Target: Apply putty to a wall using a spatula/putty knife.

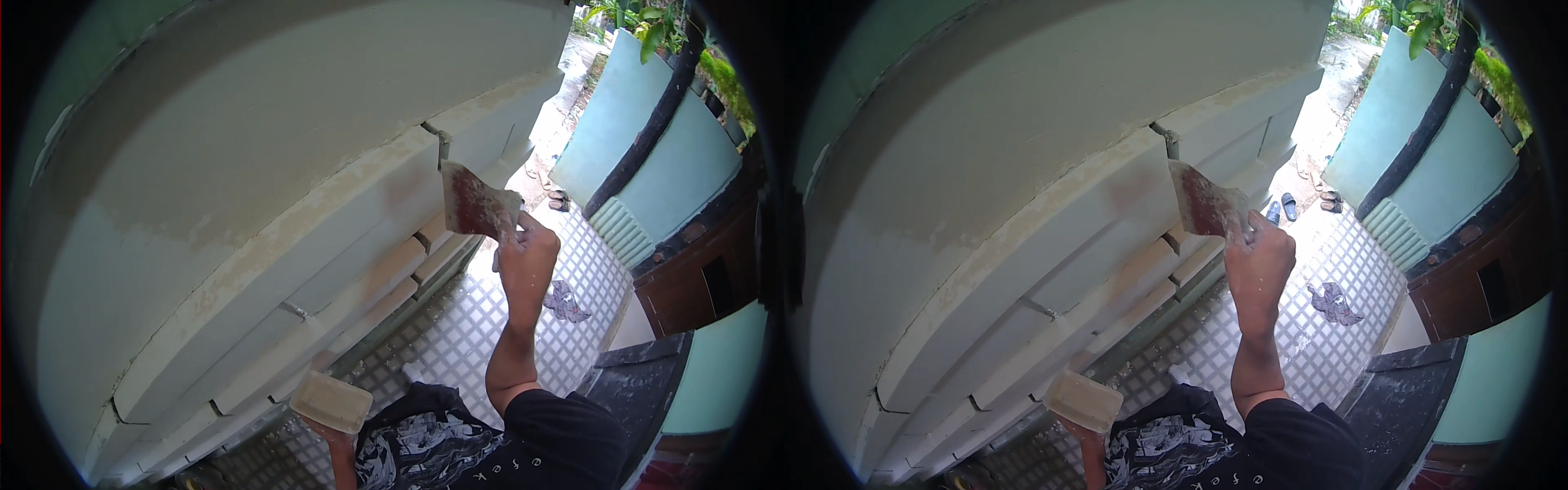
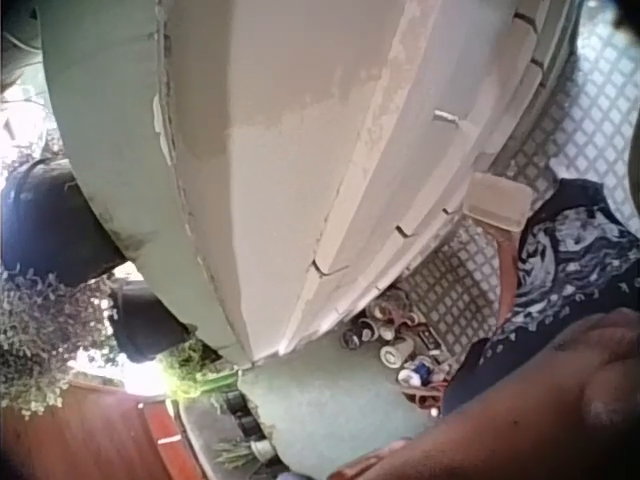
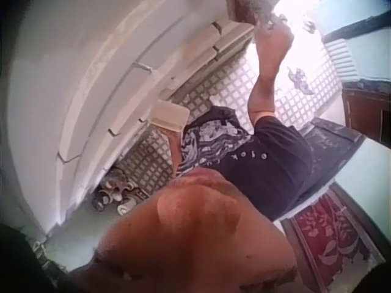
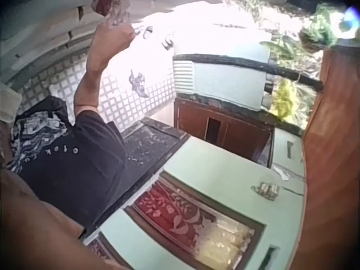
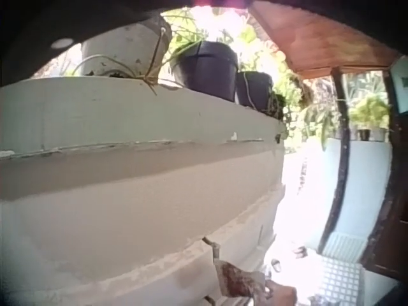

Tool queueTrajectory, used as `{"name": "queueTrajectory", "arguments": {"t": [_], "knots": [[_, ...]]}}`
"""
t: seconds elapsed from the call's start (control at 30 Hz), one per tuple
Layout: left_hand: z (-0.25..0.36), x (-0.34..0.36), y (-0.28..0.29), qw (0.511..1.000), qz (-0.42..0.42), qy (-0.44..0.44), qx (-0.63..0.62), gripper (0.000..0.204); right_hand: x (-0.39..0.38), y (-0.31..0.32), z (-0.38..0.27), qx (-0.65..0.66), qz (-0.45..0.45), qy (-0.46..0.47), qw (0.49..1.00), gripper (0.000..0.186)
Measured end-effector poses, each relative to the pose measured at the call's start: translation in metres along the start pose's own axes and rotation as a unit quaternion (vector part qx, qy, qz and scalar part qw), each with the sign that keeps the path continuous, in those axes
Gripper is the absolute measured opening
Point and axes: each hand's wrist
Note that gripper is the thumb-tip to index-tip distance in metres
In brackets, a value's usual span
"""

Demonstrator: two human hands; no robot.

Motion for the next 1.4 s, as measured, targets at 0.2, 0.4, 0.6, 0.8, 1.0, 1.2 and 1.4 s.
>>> {"name": "queueTrajectory", "arguments": {"t": [0.2,0.4,0.6,0.8,1.0,1.2,1.4], "knots": [[0.005,-0.003,0.013,1.0,-0.022,0.017,0.001,0.073,0.001,-0.006,-0.011,-0.077,0.035,0.038,0.996,0.03],[0.017,-0.008,0.017,0.998,-0.051,0.029,-0.02,0.071,-0.012,-0.004,-0.019,-0.089,0.022,0.085,0.992,0.027],[0.031,-0.017,0.015,0.998,-0.022,-0.009,0.056,0.07,-0.02,-0.008,-0.014,-0.079,0.045,0.123,0.988,0.029],[0.025,-0.013,0.046,0.999,-0.006,0.027,-0.018,0.072,-0.015,-0.005,-0.007,-0.148,0.03,0.208,0.966,0.028],[0.027,-0.02,0.05,0.999,-0.035,0.039,-0.006,0.076,-0.006,0.002,-0.01,-0.144,-0.03,0.242,0.959,0.021],[0.023,-0.025,0.048,0.999,0.001,0.036,0.009,0.075,0.008,-0.007,-0.008,-0.163,-0.032,0.245,0.955,0.03],[0.015,-0.025,0.047,0.999,-0.017,0.034,-0.002,0.07,0.026,0.004,-0.017,-0.01,0.113,0.27,0.956,0.023]]}}
Point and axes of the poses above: each hand's wrist, its own x-axis towards the middle knuckle, its own y-axis out of the back of the hand, z = x × y, and after that the axes turned 6 degrees about y, right-handed
